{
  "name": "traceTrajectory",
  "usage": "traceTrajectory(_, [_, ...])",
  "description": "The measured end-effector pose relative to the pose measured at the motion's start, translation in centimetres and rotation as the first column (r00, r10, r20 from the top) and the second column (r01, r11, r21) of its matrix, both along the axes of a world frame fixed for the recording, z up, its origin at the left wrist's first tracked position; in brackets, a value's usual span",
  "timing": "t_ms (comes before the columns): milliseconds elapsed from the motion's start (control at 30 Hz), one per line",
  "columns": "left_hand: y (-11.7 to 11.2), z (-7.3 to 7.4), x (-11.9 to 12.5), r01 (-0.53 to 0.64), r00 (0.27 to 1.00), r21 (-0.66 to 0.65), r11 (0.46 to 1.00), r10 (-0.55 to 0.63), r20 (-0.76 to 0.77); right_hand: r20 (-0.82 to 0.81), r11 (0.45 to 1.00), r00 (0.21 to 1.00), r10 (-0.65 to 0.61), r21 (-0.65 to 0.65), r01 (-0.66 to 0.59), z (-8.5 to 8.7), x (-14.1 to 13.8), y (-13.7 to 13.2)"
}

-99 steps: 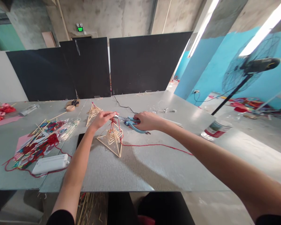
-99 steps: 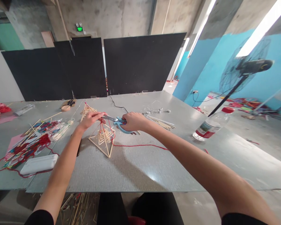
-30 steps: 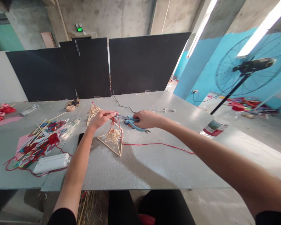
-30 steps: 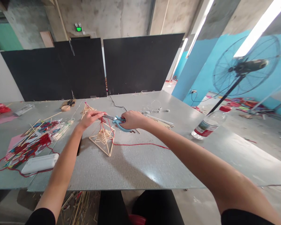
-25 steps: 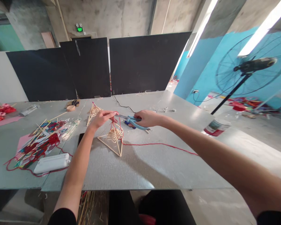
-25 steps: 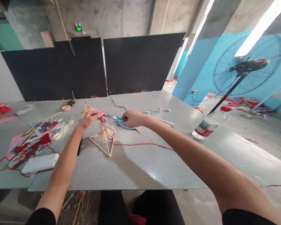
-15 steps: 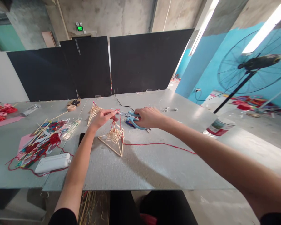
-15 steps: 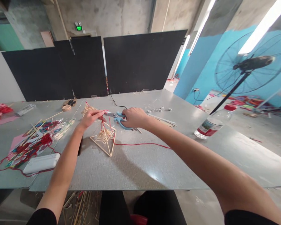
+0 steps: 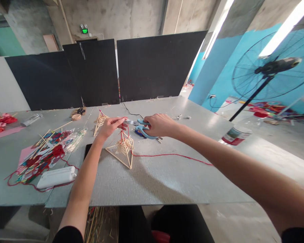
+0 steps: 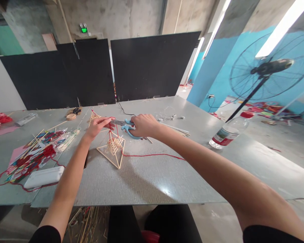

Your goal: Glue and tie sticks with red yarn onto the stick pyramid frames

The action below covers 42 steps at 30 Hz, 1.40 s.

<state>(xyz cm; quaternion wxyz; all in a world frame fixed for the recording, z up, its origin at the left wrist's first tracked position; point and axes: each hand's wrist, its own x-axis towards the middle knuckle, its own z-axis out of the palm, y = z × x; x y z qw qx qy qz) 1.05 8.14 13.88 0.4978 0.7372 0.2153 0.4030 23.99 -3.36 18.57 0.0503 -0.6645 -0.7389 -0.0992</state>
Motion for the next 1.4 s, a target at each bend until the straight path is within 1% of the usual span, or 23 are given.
traceTrajectory(133, [-0.3, 0.3, 0.0, 0.001, 1.000, -0.022, 1.000, -0.001, -0.008, 0.004, 1.000, 1.000, -0.001, -0.021, 0.001, 0.4, 0.0, 0.1])
traceTrajectory(233, [-0.4, 0.3, -0.1, -0.002, 1.000, -0.012, 1.000, 0.002, -0.010, -0.019, 0.999, 1.000, 0.006, -0.044, -0.006, 0.4, 0.3, 0.3])
traceTrajectory(333, [-0.4, 0.1, 0.1, -0.003, 1.000, 0.009, 1.000, 0.003, -0.016, -0.044, 0.998, 0.999, 0.007, -0.054, -0.009, 0.0, 0.6, 0.6])
traceTrajectory(433, [-0.4, -0.2, 0.3, -0.007, 0.999, 0.037, 0.999, 0.008, -0.032, -0.028, 1.000, 1.000, -0.001, -0.027, 0.000, -0.6, 0.4, 0.8])
traceTrajectory(600, [-0.4, -0.3, 0.1, -0.024, 0.998, 0.111, 0.994, 0.031, -0.060, -0.013, 0.999, 0.999, -0.041, -0.018, 0.041, -0.5, -0.4, 0.4])
traceTrajectory(700, [-0.5, -0.2, 0.0, -0.041, 0.998, 0.125, 0.991, 0.046, -0.034, -0.001, 0.996, 0.996, -0.086, 0.037, 0.086, -1.0, -0.2, 0.4])
traceTrajectory(800, [-0.5, -0.2, 0.3, -0.020, 0.999, 0.149, 0.989, 0.027, -0.045, 0.012, 0.990, 0.994, -0.112, 0.089, 0.110, -1.8, -0.1, 0.7])
traceTrajectory(900, [-0.3, -0.5, 0.4, -0.024, 0.997, 0.192, 0.981, 0.037, -0.062, 0.021, 0.986, 0.991, -0.132, 0.103, 0.129, -2.2, -0.7, 0.7])
traceTrajectory(1033, [-0.1, -0.6, 0.1, -0.041, 0.997, 0.185, 0.982, 0.052, -0.053, 0.039, 0.975, 0.984, -0.174, 0.147, 0.167, -2.9, -0.7, 0.3])
traceTrajectory(1100, [-0.2, -0.7, 0.1, -0.028, 0.998, 0.177, 0.984, 0.039, -0.059, 0.071, 0.966, 0.983, -0.172, 0.209, 0.154, -3.8, -0.3, 0.5])
traceTrajectory(1200, [-0.3, -0.8, 0.4, -0.028, 0.996, 0.182, 0.983, 0.043, -0.080, 0.148, 0.947, 0.980, -0.134, 0.309, 0.083, -5.1, -0.1, 0.9])
traceTrajectory(1300, [-0.2, -0.9, 0.4, -0.040, 0.993, 0.194, 0.980, 0.059, -0.098, 0.186, 0.935, 0.977, -0.104, 0.352, 0.033, -5.3, -0.3, 1.0])
traceTrajectory(1400, [-0.4, -0.6, 0.3, -0.029, 0.994, 0.205, 0.978, 0.051, -0.099, 0.164, 0.931, 0.980, -0.114, 0.361, 0.048, -5.4, -0.2, 0.8])
